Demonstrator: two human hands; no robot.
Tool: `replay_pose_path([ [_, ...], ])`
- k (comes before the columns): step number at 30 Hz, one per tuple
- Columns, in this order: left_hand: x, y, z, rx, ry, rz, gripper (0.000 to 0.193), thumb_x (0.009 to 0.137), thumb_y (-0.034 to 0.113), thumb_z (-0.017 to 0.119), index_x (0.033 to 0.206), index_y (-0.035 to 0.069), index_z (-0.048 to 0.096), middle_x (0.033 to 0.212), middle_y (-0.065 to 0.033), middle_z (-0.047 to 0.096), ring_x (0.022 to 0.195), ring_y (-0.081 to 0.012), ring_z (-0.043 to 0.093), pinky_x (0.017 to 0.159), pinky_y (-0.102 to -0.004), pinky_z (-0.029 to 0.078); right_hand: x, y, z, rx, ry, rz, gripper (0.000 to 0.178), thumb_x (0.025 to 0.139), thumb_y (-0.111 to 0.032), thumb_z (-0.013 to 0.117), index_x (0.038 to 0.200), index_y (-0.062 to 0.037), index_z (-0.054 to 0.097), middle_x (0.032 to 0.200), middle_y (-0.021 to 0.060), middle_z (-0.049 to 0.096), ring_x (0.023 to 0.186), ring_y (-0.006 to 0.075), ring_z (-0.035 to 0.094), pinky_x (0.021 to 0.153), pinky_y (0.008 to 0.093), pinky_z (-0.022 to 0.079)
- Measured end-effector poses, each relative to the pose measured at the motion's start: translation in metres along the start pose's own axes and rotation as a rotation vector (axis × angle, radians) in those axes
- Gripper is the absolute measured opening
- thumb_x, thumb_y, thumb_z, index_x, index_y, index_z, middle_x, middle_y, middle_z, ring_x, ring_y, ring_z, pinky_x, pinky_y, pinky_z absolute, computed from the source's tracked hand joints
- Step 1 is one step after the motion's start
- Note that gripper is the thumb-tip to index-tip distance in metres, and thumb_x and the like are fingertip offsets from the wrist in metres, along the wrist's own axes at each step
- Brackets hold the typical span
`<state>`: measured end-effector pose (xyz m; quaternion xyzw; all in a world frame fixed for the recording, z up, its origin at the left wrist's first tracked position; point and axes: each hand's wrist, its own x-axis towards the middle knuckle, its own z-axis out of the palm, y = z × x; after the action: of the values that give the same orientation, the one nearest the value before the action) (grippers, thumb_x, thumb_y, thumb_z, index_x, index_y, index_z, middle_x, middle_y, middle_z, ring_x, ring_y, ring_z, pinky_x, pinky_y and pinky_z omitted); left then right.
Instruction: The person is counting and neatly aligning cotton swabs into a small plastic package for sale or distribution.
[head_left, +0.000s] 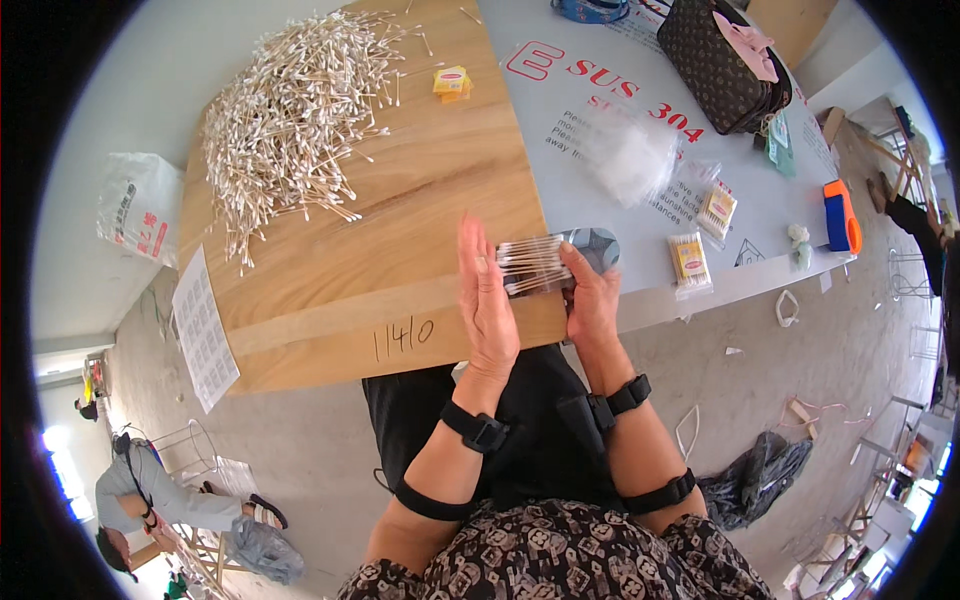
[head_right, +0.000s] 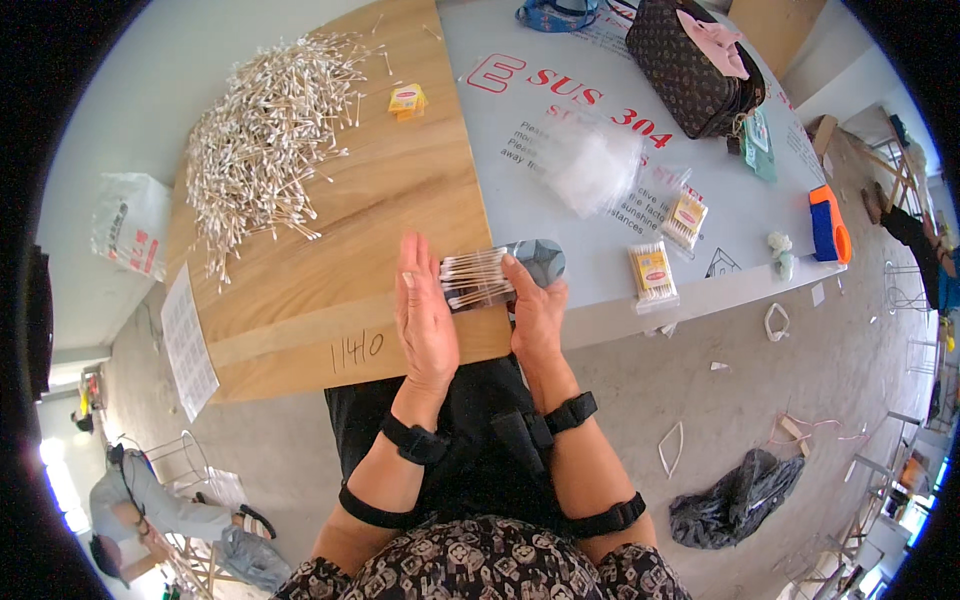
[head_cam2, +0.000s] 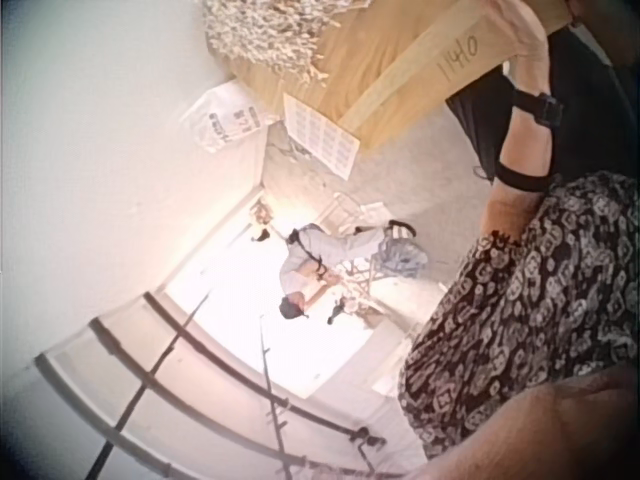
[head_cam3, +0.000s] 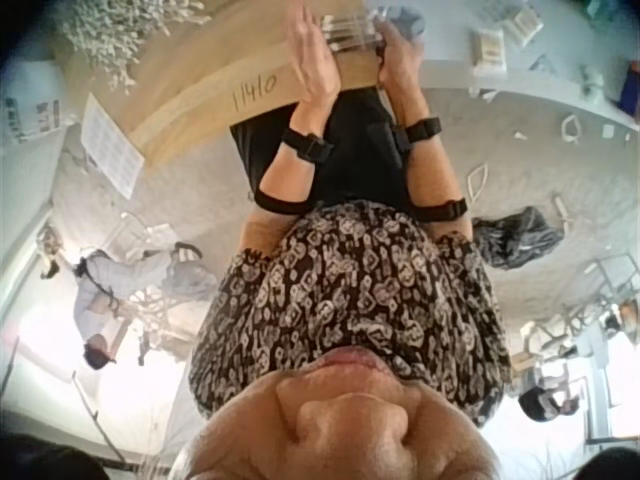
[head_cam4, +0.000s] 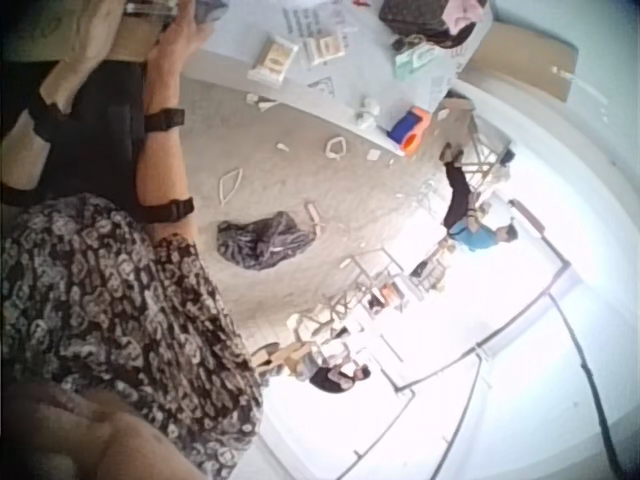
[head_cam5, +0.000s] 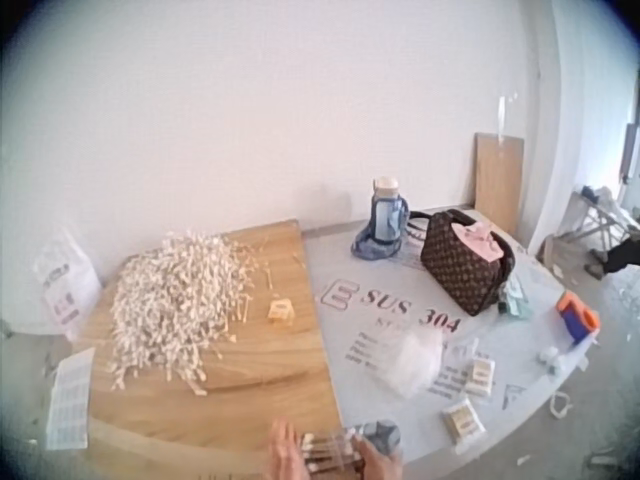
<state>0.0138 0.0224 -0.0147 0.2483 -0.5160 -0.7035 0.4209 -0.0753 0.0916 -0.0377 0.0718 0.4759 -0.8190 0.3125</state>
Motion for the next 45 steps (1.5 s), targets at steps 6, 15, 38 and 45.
replay_pose_path([
  [6, -0.007, 0.027, -0.003, 1.457, -0.477, 0.23, 0.079, 0.097, 0.052, 0.042, 0.149, -0.005, 0.022, 0.158, -0.0191, 0.018, 0.146, -0.0345, 0.018, 0.117, -0.0504, 0.013, -0.003, -0.01, -0.005, 0.041, -0.075, 0.066, 0.009, 0.09, -0.007, 0.065, 0.098, -0.0039, 0.063, 0.09, 0.0018, 0.066, 0.079, 0.0107, 0.062, 0.067, 0.026, 0.051],
  [15, -0.018, 0.026, -0.002, 1.582, -0.563, 0.137, 0.09, 0.088, 0.058, 0.052, 0.148, -0.003, 0.024, 0.158, -0.0198, 0.017, 0.147, -0.0347, 0.017, 0.115, -0.0577, 0.011, -0.001, -0.016, -0.014, -0.064, -0.067, 0.169, 0.008, 0.091, -0.008, 0.064, 0.097, -0.0025, 0.063, 0.092, 0.0022, 0.066, 0.079, 0.0107, 0.062, 0.066, 0.0258, 0.051],
  [38, -0.026, 0.005, -0.009, 0.159, 0.042, 0.025, 0.068, 0.103, 0.037, 0.039, 0.152, -0.003, 0.012, 0.16, -0.0146, 0.01, 0.148, -0.0274, 0.008, 0.119, -0.0442, 0.005, -0.006, 0.001, -0.013, -0.053, -0.045, 0.077, 0.009, 0.087, -0.016, 0.071, 0.094, -0.0092, 0.068, 0.082, -0.0063, 0.064, 0.063, 0.0024, 0.048, 0.054, 0.0196, 0.036],
  [45, -0.005, -0.012, -0.001, -0.014, 0.028, 0.083, 0.065, 0.103, 0.034, 0.04, 0.15, -0.004, 0.016, 0.159, -0.0153, 0.014, 0.148, -0.0282, 0.011, 0.119, -0.0439, 0.008, -0.008, 0.001, -0.013, -0.068, -0.056, 0.06, 0.008, 0.087, -0.014, 0.071, 0.091, -0.0076, 0.068, 0.078, -0.0059, 0.062, 0.061, 0.0021, 0.044, 0.054, 0.0193, 0.035],
])
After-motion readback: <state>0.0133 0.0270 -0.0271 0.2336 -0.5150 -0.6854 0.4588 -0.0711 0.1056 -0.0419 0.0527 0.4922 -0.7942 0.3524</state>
